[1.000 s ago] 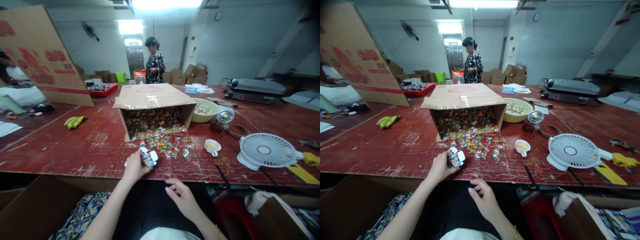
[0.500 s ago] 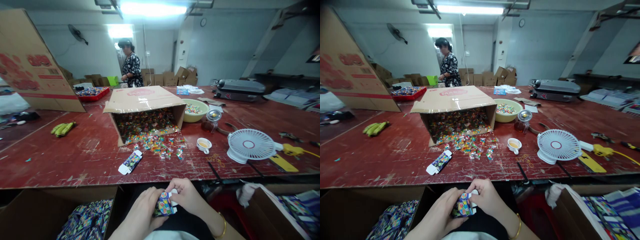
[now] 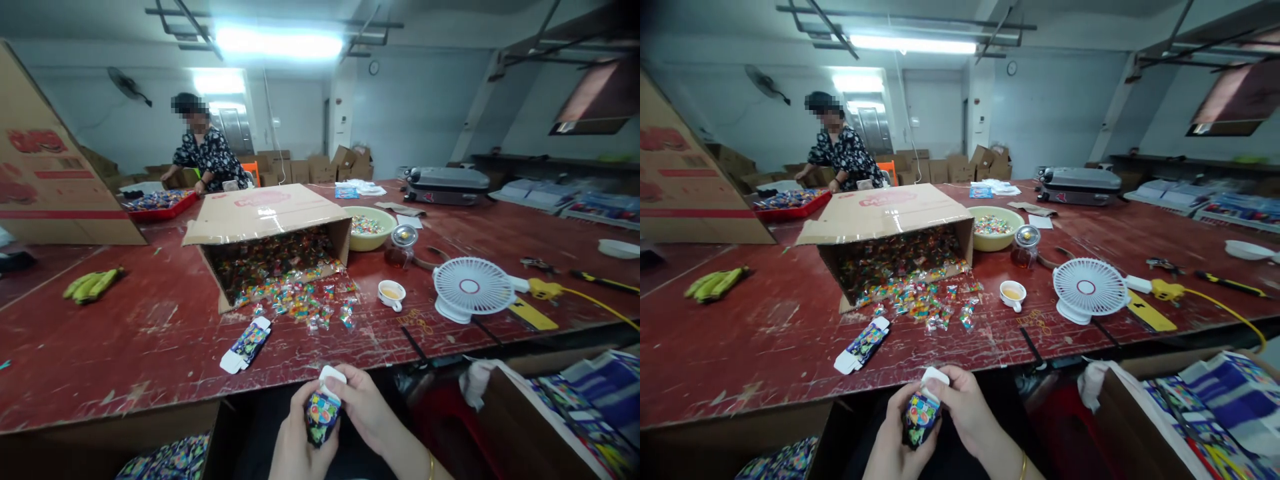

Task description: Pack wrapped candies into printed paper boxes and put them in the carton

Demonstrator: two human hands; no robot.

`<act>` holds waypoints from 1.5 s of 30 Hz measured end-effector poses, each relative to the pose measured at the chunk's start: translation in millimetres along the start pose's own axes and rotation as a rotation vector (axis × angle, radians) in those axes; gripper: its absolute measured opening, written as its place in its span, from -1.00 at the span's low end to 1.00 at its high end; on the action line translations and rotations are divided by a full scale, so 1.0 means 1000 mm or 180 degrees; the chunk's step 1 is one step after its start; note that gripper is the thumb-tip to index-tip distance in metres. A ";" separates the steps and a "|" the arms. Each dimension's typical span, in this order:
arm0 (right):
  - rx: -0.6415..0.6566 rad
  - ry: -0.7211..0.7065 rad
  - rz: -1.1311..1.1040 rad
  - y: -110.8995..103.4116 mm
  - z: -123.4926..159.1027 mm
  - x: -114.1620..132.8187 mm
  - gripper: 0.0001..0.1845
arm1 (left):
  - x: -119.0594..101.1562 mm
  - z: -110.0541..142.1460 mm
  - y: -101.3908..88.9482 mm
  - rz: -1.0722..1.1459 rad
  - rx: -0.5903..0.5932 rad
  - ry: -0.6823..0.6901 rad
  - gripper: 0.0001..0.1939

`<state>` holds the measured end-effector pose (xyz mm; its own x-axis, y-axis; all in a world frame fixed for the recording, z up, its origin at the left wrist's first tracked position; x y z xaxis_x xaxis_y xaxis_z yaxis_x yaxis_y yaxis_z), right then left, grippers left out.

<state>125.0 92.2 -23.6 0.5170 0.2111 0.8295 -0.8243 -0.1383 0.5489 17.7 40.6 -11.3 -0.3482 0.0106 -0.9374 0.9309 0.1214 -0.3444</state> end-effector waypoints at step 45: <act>-0.0483 -0.0844 0.3385 -0.068 -0.181 0.034 -0.71 | 0.051 -0.012 0.000 0.2166 -0.0314 -0.1709 -0.49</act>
<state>156.8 284.2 -51.5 -0.4539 -0.1615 0.8763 -0.8878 -0.0023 -0.4602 -1.7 53.2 -58.0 0.4023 -0.3542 -0.8442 0.8954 0.3445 0.2821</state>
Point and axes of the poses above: each hand's wrist, its own z-axis away from the middle knuckle, its own y-axis out of the palm, x = y × z, the point moved 6 cm from there along -z, towards the middle knuckle, and after that the axes turned 8 degrees about -y, right-handed, at the moved point
